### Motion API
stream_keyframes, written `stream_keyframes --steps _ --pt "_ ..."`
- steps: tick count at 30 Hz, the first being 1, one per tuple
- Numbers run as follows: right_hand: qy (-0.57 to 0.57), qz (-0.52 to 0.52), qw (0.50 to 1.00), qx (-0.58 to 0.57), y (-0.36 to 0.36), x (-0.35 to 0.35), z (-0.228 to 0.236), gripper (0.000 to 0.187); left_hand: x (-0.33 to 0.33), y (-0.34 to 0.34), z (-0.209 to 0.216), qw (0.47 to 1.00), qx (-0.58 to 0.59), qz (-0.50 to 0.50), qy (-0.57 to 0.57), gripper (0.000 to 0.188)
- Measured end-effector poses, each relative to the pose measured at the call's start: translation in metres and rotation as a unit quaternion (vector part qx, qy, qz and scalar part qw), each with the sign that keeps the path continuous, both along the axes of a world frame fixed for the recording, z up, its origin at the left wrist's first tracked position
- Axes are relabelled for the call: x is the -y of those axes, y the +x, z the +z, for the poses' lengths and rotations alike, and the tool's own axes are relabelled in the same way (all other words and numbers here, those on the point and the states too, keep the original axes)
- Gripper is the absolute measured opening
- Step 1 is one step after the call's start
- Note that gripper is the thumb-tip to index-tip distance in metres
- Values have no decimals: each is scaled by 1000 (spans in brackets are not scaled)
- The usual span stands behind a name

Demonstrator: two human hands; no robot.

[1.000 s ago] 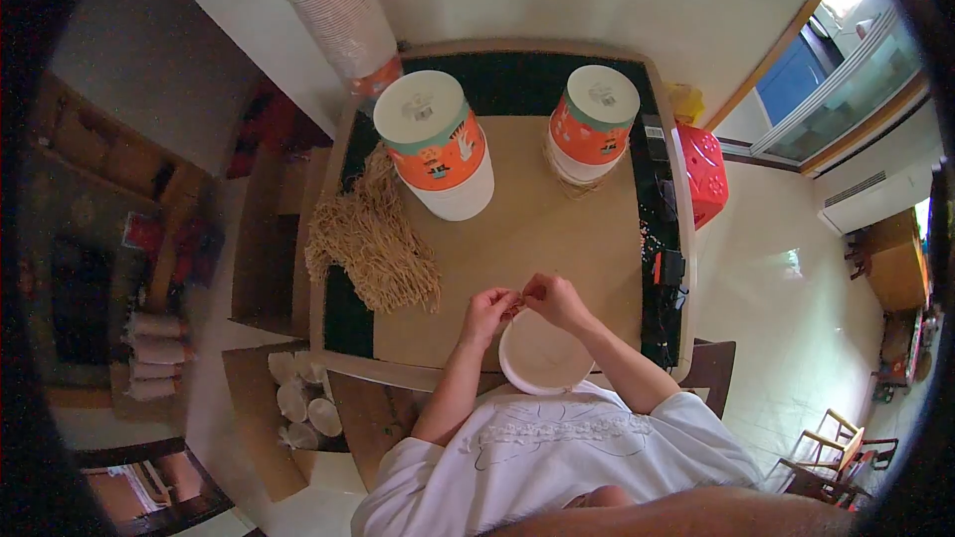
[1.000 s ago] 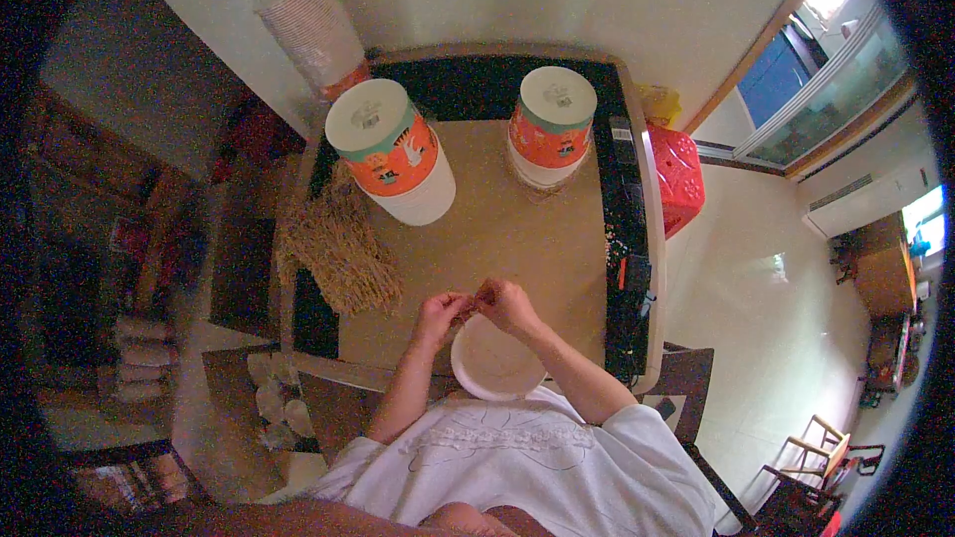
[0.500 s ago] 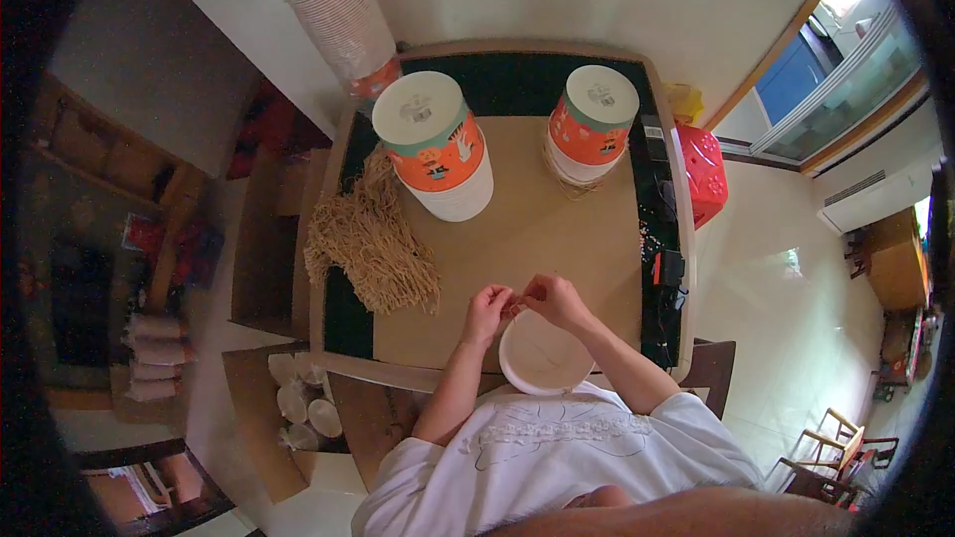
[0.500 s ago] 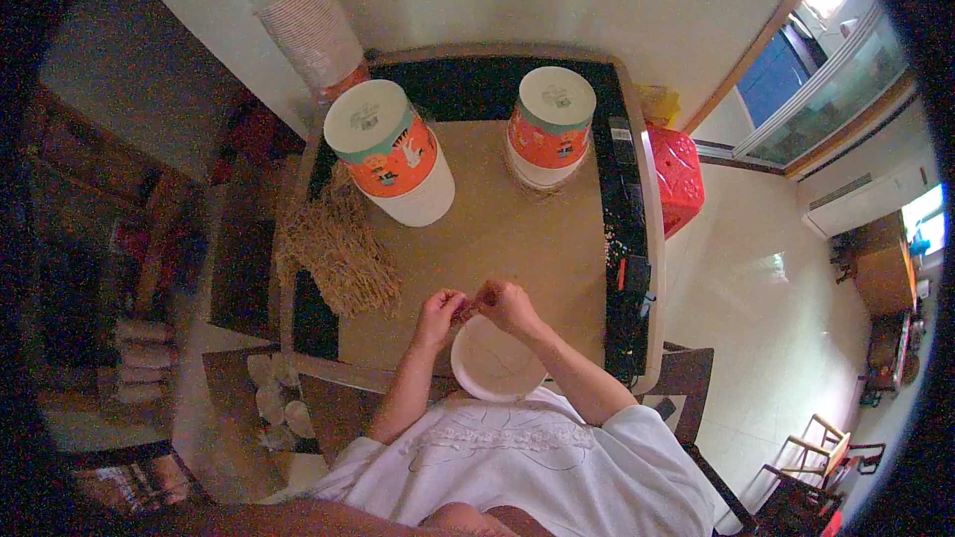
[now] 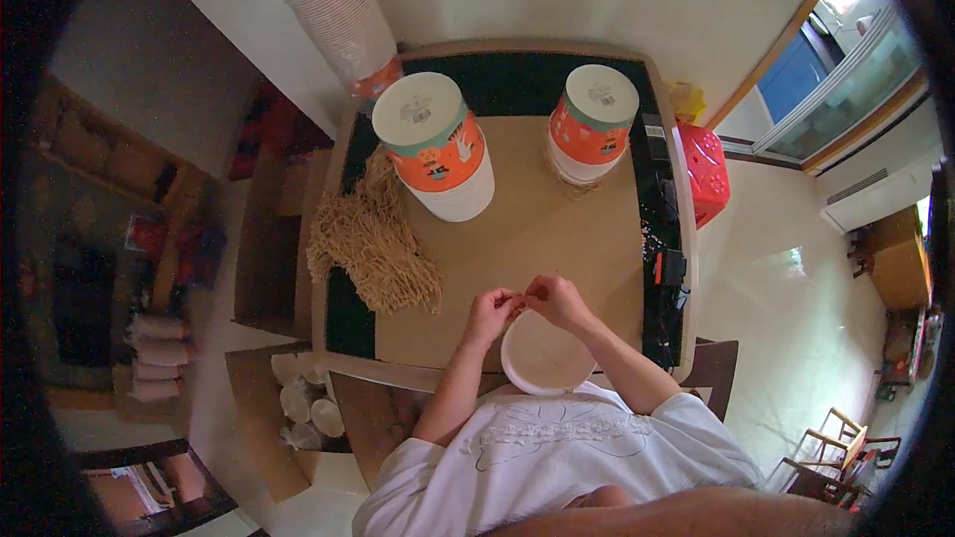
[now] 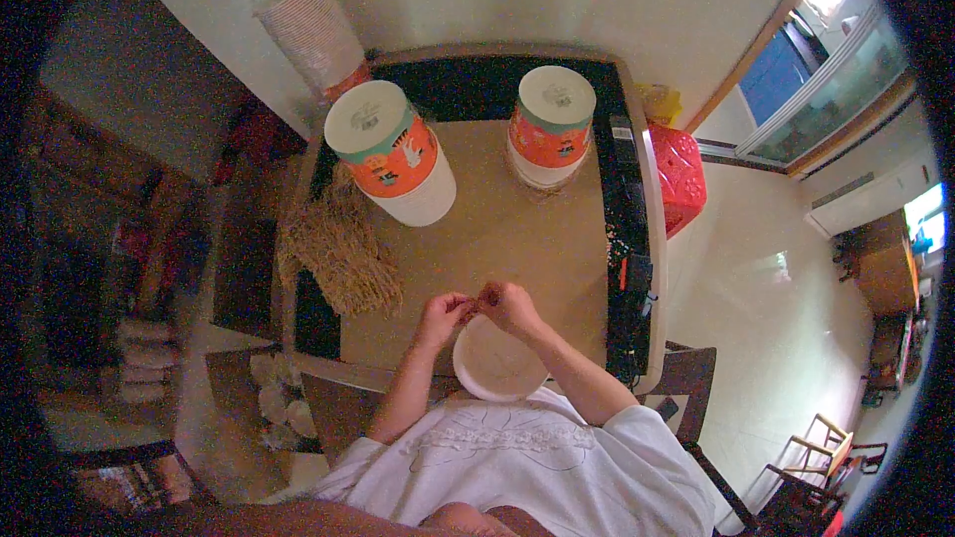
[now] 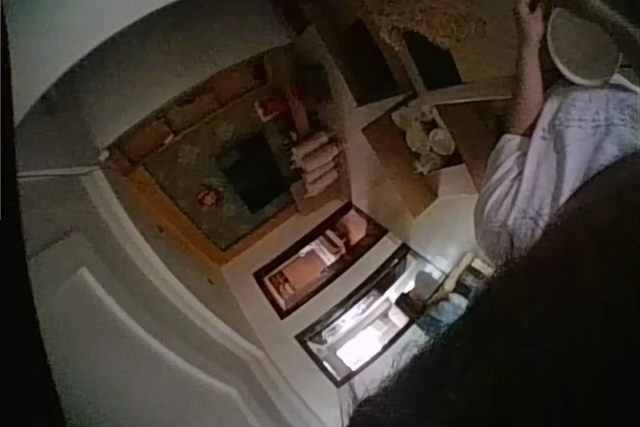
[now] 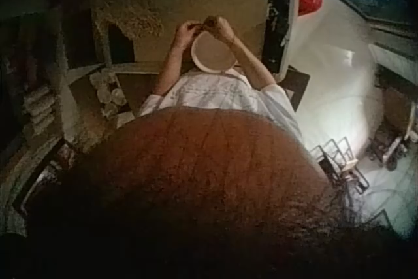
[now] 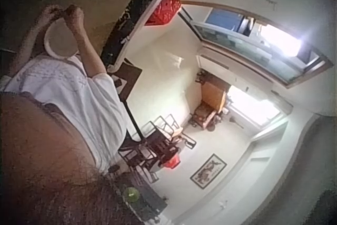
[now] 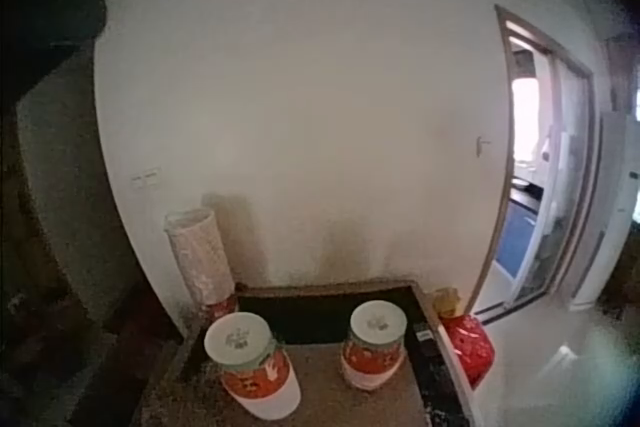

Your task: Inspecting, separating, and stacking paper cups at a workstation.

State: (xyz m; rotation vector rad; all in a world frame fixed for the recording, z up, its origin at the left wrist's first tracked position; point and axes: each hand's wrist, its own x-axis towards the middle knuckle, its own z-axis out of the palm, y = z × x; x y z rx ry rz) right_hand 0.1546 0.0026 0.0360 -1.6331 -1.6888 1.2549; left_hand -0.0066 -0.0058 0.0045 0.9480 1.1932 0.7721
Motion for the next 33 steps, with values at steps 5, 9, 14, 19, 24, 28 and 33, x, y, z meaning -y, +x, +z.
stream_keyframes --steps 5,9,14,19,24,28,33 --pt "-3 0 1000 -12 -1 1 -4 12 1 2 -1 993 -109 -10 39 13" --pt "19 -11 1000 -11 2 2 -13 12 -1 8 1 994 -72 24 84 13" --pt "22 -8 1000 4 3 1 -11 14 -2 5 3 979 -118 -12 167 12" --pt "30 5 999 25 3 1 -11 14 -2 11 20 940 -262 -31 218 9" --pt "22 10 1000 19 9 1 -12 14 -4 -1 5 981 -148 21 125 11" --pt "34 22 998 47 8 -3 -16 13 -7 1 8 998 -19 48 22 13" --pt "77 -6 997 19 4 1 -16 12 -2 5 8 998 -29 38 43 14"
